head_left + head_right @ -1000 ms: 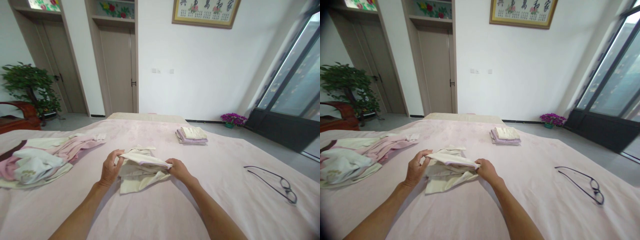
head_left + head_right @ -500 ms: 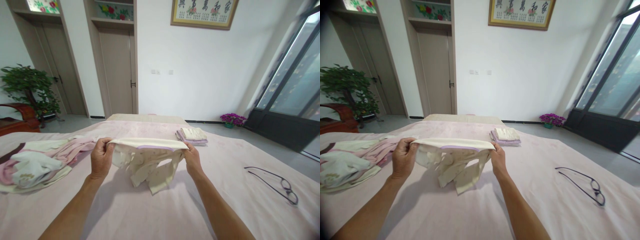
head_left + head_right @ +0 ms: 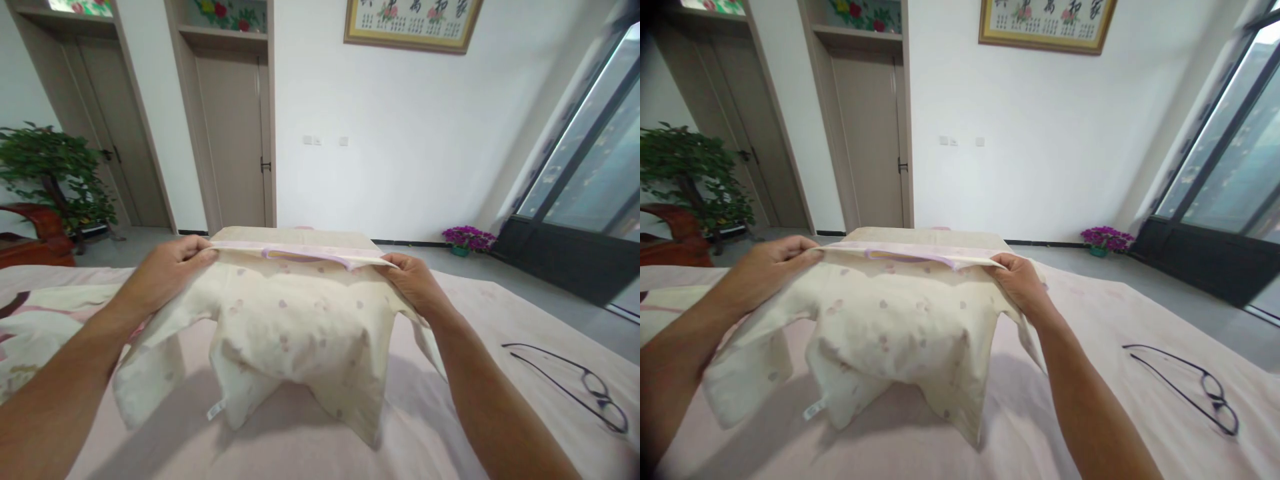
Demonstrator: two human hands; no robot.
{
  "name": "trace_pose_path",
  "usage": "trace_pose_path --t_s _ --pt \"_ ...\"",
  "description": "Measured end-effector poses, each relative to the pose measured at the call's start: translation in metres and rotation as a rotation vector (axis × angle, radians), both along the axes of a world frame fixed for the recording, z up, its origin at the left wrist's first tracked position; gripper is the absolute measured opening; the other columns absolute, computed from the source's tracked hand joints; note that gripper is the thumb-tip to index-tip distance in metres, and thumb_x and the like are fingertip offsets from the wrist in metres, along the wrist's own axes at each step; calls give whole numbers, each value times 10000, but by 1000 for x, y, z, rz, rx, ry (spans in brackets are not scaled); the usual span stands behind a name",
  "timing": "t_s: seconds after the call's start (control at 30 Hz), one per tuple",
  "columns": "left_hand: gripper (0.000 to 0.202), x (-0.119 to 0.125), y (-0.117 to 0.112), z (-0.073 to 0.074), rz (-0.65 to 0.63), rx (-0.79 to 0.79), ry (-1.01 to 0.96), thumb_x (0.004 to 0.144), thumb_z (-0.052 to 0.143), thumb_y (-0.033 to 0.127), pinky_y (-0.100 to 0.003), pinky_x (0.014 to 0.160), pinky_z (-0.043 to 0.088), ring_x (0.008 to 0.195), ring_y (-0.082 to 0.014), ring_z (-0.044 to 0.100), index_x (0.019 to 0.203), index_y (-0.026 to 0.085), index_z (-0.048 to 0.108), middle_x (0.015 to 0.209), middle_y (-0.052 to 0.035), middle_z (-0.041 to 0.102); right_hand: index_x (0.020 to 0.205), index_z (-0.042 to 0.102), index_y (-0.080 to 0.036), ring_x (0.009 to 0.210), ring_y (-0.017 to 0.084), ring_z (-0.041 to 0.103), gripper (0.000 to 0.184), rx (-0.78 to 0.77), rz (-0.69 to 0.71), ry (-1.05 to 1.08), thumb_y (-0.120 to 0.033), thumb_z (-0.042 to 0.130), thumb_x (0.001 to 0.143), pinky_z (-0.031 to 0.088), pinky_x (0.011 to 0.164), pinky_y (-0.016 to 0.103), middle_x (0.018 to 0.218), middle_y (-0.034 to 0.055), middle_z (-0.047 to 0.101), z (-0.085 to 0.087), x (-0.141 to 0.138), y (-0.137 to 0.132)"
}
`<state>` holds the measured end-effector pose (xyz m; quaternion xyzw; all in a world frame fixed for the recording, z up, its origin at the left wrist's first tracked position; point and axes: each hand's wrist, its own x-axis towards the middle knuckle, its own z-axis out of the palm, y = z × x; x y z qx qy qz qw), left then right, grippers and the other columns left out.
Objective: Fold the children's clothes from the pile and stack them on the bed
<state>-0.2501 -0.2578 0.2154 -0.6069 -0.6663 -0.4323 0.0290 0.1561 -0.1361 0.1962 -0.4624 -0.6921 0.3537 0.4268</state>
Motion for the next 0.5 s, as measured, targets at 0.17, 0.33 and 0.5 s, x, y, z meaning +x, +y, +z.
trace_pose_path --t_s 0.17,0.33,0.5 --pt "300 -31 85 -73 107 -402 211 818 489 454 -236 644 407 788 -196 636 833 225 682 854 -18 727 694 662 -161 530 125 465 345 84 -12 -562 -453 538 830 327 528 245 560 -15 558 -72 -28 84" --pt "317 -39 139 -132 279 -542 252 863 447 459 -261 637 396 816 -217 649 913 264 692 936 -49 737 895 704 -196 783 178 616 374 71 -148 -801 -454 435 921 396 669 263 844 62 697 -115 -59 122" --pt "288 -34 163 -158 301 -525 296 887 432 366 -341 733 439 874 -265 649 964 242 681 962 -94 717 973 699 -178 916 238 648 448 -6 -208 -955 -513 403 944 420 749 311 989 136 702 -139 -71 141"
